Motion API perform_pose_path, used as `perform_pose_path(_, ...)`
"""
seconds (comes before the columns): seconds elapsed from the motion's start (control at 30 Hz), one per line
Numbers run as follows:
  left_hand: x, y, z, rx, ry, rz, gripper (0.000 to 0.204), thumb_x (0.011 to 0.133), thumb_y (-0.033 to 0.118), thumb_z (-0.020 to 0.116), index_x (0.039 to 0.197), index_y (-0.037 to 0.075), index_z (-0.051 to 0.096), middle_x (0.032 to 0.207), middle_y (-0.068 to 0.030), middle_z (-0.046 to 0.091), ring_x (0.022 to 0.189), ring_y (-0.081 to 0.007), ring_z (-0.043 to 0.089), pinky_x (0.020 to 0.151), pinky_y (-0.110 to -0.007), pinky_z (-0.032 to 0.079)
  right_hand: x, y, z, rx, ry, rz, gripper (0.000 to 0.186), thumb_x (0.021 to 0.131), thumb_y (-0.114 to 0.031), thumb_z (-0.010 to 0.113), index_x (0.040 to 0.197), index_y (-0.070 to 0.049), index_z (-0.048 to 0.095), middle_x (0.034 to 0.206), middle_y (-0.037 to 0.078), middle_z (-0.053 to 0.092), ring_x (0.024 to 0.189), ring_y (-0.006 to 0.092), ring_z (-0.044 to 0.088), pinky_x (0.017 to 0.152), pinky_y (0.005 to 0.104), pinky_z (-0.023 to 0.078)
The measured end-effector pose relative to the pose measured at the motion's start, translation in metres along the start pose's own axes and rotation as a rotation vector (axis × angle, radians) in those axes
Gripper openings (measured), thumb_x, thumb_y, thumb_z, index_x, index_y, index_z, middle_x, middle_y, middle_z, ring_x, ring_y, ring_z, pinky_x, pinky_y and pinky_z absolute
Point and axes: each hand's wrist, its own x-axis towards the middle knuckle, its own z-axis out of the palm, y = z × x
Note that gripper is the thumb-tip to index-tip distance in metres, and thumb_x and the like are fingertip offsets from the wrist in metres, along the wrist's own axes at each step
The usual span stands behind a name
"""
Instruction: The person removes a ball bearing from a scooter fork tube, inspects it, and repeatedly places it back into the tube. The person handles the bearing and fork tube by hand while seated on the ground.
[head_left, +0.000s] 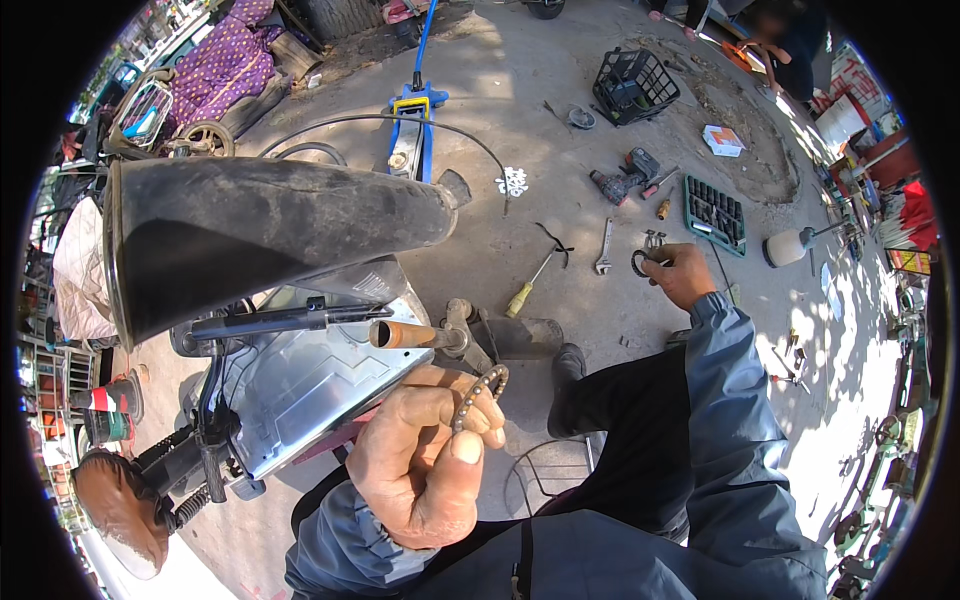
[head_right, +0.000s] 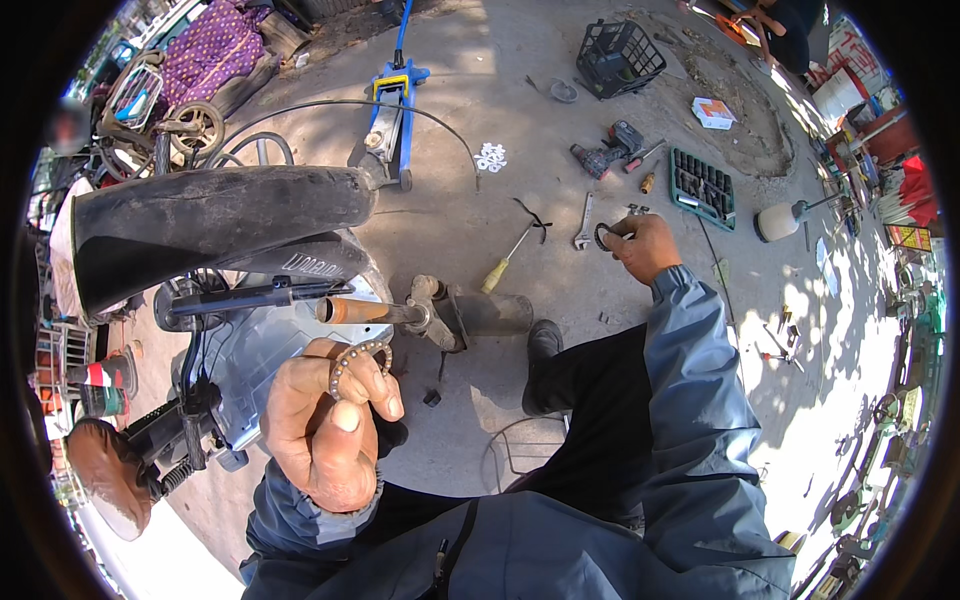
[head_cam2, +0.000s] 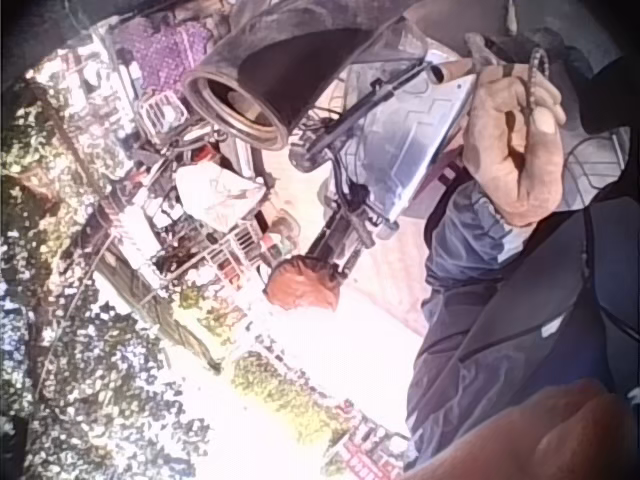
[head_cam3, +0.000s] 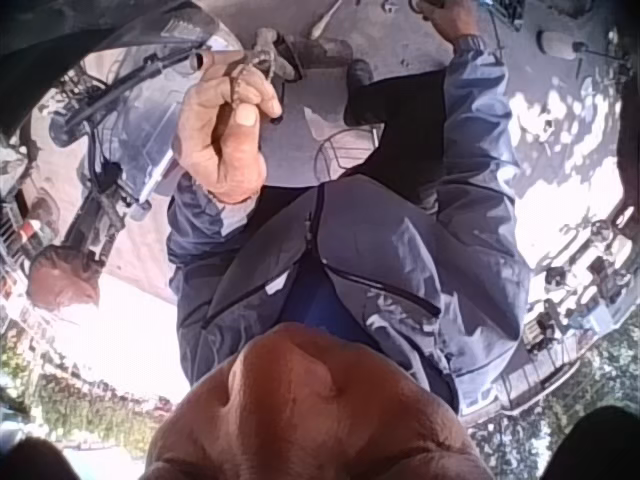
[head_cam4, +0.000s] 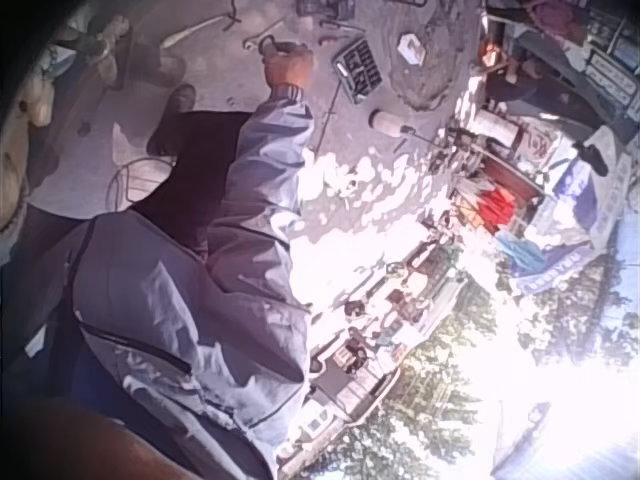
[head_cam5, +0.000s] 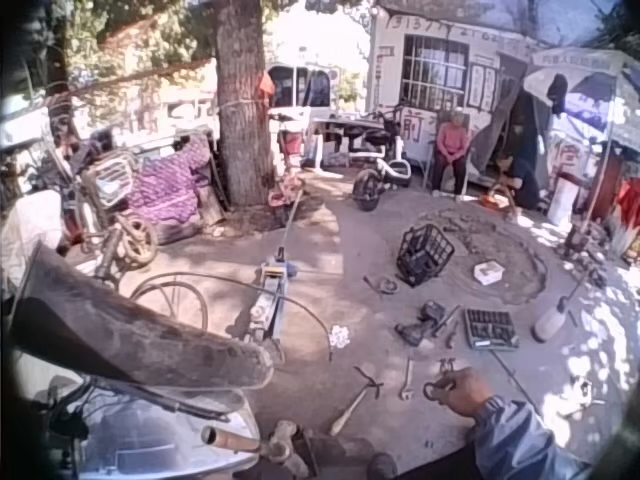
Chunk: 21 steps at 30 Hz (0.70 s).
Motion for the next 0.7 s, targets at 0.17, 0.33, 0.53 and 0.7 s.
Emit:
perform_pose_path(0.17,-0.002,0.004,0.003,-0.044,0.040,-0.062,0.023,0.098,0.018,0.060,0.100,-0.005,0.056,0.087,-0.0176,0.062,0.065,-0.0182,0.061,0.059,-0.034,0.056,0.000,0.000,0.001,0.018,0.006,-0.012,0.031,0.082,-0.026,0.072,0.090,0.004,0.077,0.069,0.013,0.071,0.060,0.0205,0.066,0.061,0.0349,0.053)
perform_pose_path(0.33,-0.002,0.002,-0.003,-0.029,-0.001,-0.037,0.021,0.099,0.016,0.057,0.103,-0.005,0.056,0.087,-0.0183,0.062,0.064,-0.0201,0.062,0.059,-0.036,0.057,-0.001,-0.003,-0.001,0.015,-0.005,-0.001,0.031,0.082,-0.025,0.071,0.090,0.004,0.077,0.069,0.013,0.071,0.060,0.0206,0.066,0.061,0.0346,0.053)
perform_pose_path(0.53,0.003,0.006,-0.005,-0.205,-0.017,-0.172,0.024,0.103,0.016,0.050,0.107,-0.006,0.059,0.094,-0.0207,0.066,0.073,-0.0250,0.068,0.068,-0.040,0.060,-0.001,-0.002,-0.002,0.013,-0.010,0.012,0.031,0.083,-0.026,0.071,0.091,0.004,0.077,0.070,0.013,0.071,0.062,0.0206,0.067,0.063,0.0343,0.053)
perform_pose_path(0.7,0.004,0.011,0.000,-0.270,0.062,-0.273,0.030,0.105,0.019,0.043,0.113,-0.007,0.057,0.094,-0.0245,0.065,0.070,-0.0313,0.068,0.062,-0.043,0.061,0.001,-0.001,-0.001,0.023,-0.021,0.016,0.031,0.083,-0.026,0.071,0.092,0.004,0.077,0.071,0.013,0.071,0.064,0.0204,0.067,0.064,0.0342,0.053)
